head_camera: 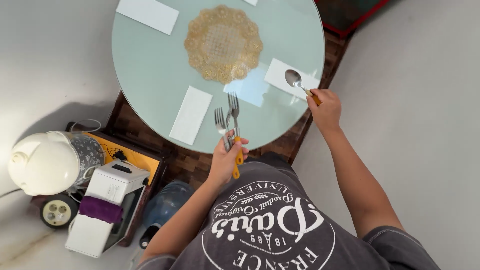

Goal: Setting a dining table with plates, napkins, and cutlery.

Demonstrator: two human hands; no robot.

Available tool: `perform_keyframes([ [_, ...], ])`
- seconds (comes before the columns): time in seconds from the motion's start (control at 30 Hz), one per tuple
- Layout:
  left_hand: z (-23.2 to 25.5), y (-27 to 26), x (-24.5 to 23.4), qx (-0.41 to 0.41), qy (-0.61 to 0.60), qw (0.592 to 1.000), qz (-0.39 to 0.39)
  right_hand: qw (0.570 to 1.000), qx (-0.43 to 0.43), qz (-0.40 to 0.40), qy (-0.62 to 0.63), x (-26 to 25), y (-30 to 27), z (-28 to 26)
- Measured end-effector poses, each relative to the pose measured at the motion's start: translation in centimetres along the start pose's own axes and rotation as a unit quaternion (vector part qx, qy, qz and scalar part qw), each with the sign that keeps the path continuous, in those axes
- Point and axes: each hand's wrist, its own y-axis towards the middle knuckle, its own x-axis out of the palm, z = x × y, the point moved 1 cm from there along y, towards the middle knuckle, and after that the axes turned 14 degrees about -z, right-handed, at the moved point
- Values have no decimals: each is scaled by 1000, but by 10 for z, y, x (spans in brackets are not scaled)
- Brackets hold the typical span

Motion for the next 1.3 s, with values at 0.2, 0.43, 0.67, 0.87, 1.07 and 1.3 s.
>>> perform_keyframes([
  [0.2, -1, 25, 22, 20, -33, 994, 105, 997, -38, -73, -10, 30, 65, 67],
  [0.43, -20, 65, 68, 34, -71, 987, 143, 989, -65, -133, -1, 69, 99, 113],
  [0.67, -37, 86, 92, 55, -89, 982, 160, 983, -58, -168, 37, 77, 102, 121],
  [0.87, -35, 95, 104, 66, -81, 979, 174, 981, -60, -180, 42, 79, 103, 129],
  [1.07, -39, 101, 108, 70, -83, 978, 179, 980, -73, -177, 46, 87, 105, 131],
  [1.3, -39, 102, 110, 69, -86, 976, 187, 980, -80, -180, 39, 92, 107, 130],
])
